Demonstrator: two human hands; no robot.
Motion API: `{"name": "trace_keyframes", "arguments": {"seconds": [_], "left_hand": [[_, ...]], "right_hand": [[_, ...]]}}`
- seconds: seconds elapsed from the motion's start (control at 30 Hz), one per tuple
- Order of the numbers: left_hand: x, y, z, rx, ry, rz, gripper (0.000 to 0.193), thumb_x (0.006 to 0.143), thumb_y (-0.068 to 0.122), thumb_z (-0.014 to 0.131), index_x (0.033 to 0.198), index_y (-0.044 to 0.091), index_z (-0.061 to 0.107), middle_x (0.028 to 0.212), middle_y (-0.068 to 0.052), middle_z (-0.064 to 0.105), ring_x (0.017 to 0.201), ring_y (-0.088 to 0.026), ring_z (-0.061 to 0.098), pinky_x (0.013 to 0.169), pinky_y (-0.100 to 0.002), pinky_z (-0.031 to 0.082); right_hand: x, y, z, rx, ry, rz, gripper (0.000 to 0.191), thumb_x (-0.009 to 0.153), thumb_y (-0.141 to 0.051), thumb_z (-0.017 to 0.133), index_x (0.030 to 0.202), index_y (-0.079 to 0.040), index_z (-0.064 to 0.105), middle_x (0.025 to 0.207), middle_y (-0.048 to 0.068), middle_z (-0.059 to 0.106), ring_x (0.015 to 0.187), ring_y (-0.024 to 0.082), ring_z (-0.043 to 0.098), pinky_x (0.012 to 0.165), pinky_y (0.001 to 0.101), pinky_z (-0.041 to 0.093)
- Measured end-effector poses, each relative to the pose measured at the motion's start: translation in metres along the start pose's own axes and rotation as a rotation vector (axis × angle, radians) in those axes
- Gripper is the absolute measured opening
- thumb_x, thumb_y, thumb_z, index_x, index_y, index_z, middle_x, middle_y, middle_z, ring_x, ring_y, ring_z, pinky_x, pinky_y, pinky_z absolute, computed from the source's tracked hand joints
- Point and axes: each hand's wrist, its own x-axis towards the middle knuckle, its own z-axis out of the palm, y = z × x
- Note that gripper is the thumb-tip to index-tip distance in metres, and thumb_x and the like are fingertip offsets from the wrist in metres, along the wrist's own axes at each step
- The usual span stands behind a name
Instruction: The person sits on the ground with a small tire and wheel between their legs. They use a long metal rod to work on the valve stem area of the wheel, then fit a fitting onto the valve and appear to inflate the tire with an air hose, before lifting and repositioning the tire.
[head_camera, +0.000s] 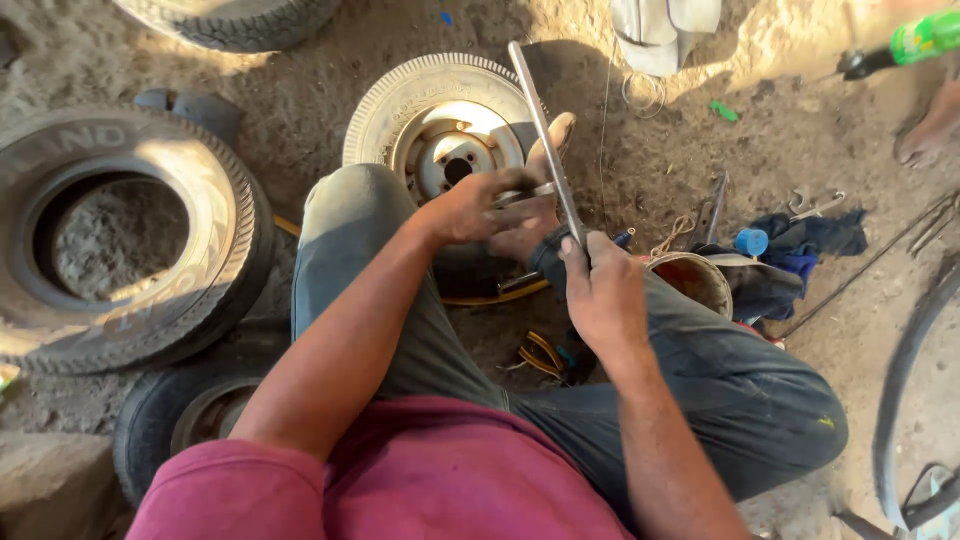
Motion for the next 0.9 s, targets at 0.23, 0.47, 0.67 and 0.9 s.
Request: {"name": "trace_keyframes", "arguments": {"seconds": [0.23, 0.47, 0.67, 0.9], "left_hand": [[0.003, -0.044, -0.002, 0.365, 0.056, -0.103, 0.045, 0.088, 0.032, 0.077, 0.131, 0.019, 0.07, 0.12, -0.013, 0.076, 0.108, -0.033, 0.072, 0.092, -0.043, 0.055], [0.004, -0.041, -0.006, 0.269, 0.002, -0.136, 0.038, 0.082, 0.029, 0.079, 0.118, 0.017, 0.074, 0.111, -0.012, 0.077, 0.1, -0.032, 0.073, 0.087, -0.042, 0.055], [0.0, -0.038, -0.023, 0.394, -0.063, -0.391, 0.031, 0.08, 0.019, 0.076, 0.111, 0.022, 0.081, 0.109, -0.01, 0.078, 0.103, -0.028, 0.073, 0.091, -0.039, 0.056], [0.0, -0.03, -0.022, 0.518, -0.202, -0.396, 0.038, 0.071, 0.023, 0.086, 0.109, 0.02, 0.08, 0.111, -0.008, 0.076, 0.108, -0.027, 0.071, 0.091, -0.04, 0.055]], "right_hand": [[-0.011, 0.01, -0.008, 0.126, 0.051, -0.085, 0.024, 0.103, -0.022, 0.061, 0.1, -0.003, 0.074, 0.081, 0.02, 0.071, 0.076, 0.033, 0.072, 0.065, 0.0425, 0.053], [-0.005, 0.015, -0.027, 0.119, -0.064, 0.046, 0.024, 0.103, -0.023, 0.066, 0.101, -0.001, 0.073, 0.063, 0.012, 0.056, 0.057, 0.016, 0.051, 0.056, 0.0352, 0.046], [-0.015, 0.004, -0.001, 0.139, -0.053, 0.071, 0.021, 0.104, -0.022, 0.066, 0.101, -0.002, 0.075, 0.061, 0.009, 0.057, 0.056, 0.014, 0.055, 0.056, 0.034, 0.047], [-0.021, 0.016, 0.0, 0.512, -0.361, 0.114, 0.026, 0.102, -0.021, 0.06, 0.12, -0.006, 0.071, 0.066, -0.001, 0.057, 0.058, 0.006, 0.05, 0.052, 0.025, 0.042]]}}
